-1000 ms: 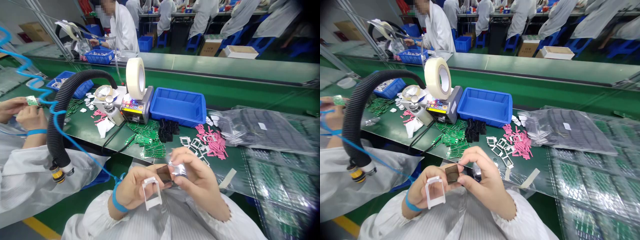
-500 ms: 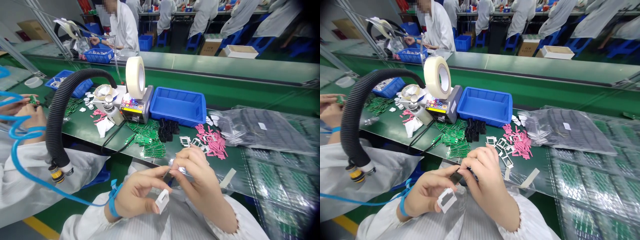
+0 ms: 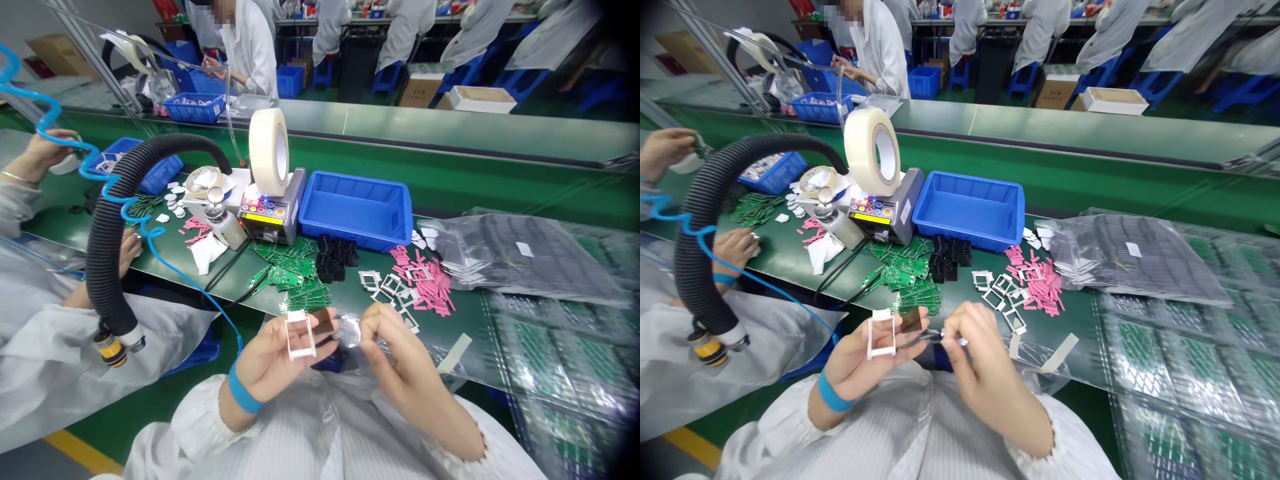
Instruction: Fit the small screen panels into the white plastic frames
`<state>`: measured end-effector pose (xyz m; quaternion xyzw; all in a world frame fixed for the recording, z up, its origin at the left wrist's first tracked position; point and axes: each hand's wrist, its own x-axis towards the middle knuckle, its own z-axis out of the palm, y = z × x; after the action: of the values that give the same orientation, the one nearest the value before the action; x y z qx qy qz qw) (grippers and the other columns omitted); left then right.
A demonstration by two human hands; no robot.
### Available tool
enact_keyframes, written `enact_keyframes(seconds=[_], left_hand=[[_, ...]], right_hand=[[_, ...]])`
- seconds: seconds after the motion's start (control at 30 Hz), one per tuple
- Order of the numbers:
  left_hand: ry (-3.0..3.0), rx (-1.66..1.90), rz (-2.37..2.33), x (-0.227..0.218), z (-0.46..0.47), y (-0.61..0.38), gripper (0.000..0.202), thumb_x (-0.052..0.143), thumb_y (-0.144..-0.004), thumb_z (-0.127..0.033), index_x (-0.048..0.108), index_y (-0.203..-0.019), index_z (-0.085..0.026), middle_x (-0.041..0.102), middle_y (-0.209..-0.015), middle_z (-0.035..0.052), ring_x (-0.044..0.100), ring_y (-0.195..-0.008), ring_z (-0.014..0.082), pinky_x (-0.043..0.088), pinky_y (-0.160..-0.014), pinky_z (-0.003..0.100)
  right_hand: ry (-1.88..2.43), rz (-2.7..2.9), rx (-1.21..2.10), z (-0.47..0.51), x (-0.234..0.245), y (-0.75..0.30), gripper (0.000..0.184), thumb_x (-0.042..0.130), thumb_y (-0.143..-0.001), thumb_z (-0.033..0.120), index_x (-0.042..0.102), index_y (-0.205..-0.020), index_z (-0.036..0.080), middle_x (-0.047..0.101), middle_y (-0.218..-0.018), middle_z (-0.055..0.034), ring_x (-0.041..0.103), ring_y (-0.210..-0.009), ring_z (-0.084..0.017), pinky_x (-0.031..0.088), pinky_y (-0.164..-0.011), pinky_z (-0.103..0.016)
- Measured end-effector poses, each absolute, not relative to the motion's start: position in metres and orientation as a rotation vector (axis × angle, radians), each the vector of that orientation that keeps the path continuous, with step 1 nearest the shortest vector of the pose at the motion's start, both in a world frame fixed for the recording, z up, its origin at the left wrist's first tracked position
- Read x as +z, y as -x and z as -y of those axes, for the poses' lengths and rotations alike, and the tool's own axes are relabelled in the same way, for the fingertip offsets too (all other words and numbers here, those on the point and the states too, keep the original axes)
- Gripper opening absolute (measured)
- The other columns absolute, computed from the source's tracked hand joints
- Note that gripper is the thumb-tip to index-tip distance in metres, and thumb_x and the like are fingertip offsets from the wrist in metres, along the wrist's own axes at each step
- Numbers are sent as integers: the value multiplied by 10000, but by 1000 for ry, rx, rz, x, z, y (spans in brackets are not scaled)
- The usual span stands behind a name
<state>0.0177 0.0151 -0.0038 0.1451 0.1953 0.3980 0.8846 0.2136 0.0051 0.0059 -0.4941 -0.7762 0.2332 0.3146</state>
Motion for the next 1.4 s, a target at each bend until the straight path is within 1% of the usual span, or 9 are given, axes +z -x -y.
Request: enact_keyframes(seconds=[0.17, 0.3, 0.4, 0.63, 0.77, 0.97, 1.23, 1.33, 1.4], left_hand=[[-143, 806, -416, -1, -18, -17, 269, 707, -714, -327, 730, -891, -126, 669, -1171, 119, 606, -1083, 246, 414, -1000, 397], [-141, 782, -377, 4, -18, -19, 292, 699, -723, -336, 725, -905, -109, 667, -1174, 133, 605, -1089, 252, 410, -1003, 392], [-153, 782, -366, 7, -16, -20, 301, 698, -724, -338, 723, -909, -103, 696, -1114, 133, 613, -1075, 259, 393, -1020, 413], [-307, 821, -392, 2, -15, -26, 333, 743, -669, -347, 715, -917, -127, 678, -1141, 130, 584, -1111, 300, 381, -1020, 457], [-392, 912, -509, -6, -15, -29, 371, 725, -691, -361, 691, -1007, -169, 726, -1004, 85, 644, -978, 230, 476, -894, 378], [-543, 870, -527, -9, -13, -33, 383, 671, -725, -435, 695, -994, -163, 728, -801, 71, 665, -790, 187, 479, -762, 294], [-590, 871, -454, -14, -13, -32, 376, 738, -650, -428, 721, -915, -161, 712, -738, 46, 642, -715, 154, 485, -695, 263], [-499, 960, -534, -18, -9, -35, 368, 755, -638, -396, 714, -948, -202, 738, -837, 41, 662, -807, 179, 492, -770, 292], [-417, 995, -589, -20, -7, -38, 339, 750, -649, -381, 713, -952, -232, 744, -898, 30, 662, -870, 182, 481, -829, 299]], right_hand=[[1628, 2098, 471, -22, -42, -227, 233, 427, -870, 178, 499, -648, 180, 504, -660, -44, 478, -696, -195, 342, -679, -351], [1405, 1950, 620, -23, -17, -225, 143, 477, -888, 292, 574, -934, 198, 586, -871, -56, 546, -830, -194, 422, -738, -339], [1114, 1875, 799, -22, 13, -218, 283, 562, -844, 334, 550, -1108, 232, 583, -1006, -59, 552, -951, -204, 458, -799, -346], [1086, 1831, 846, -27, 17, -211, 223, 646, -735, 223, 584, -949, 235, 565, -877, -22, 553, -845, -183, 459, -753, -337], [1120, 1776, 793, -22, 25, -214, 195, 634, -739, 232, 555, -917, 233, 540, -878, -28, 536, -849, -190, 455, -733, -332], [1148, 2097, 302, -11, 39, -202, 232, 667, -697, 204, 582, -912, 219, 567, -853, -23, 513, -871, -219, 264, -960, -558], [1098, 2171, 235, -7, 42, -196, 162, 600, -764, 189, 599, -921, 230, 616, -830, -4, 519, -878, -203, 171, -1031, -591], [1167, 2224, 170, 0, 37, -190, 268, 569, -833, 272, 571, -1090, 196, 627, -1045, -93, 509, -1000, -265, 214, -994, -630], [1207, 2311, 144, 6, 32, -185, 527, 557, -831, 461, 491, -1232, 125, 528, -1255, -203, 425, -1159, -367, 248, -961, -659]])
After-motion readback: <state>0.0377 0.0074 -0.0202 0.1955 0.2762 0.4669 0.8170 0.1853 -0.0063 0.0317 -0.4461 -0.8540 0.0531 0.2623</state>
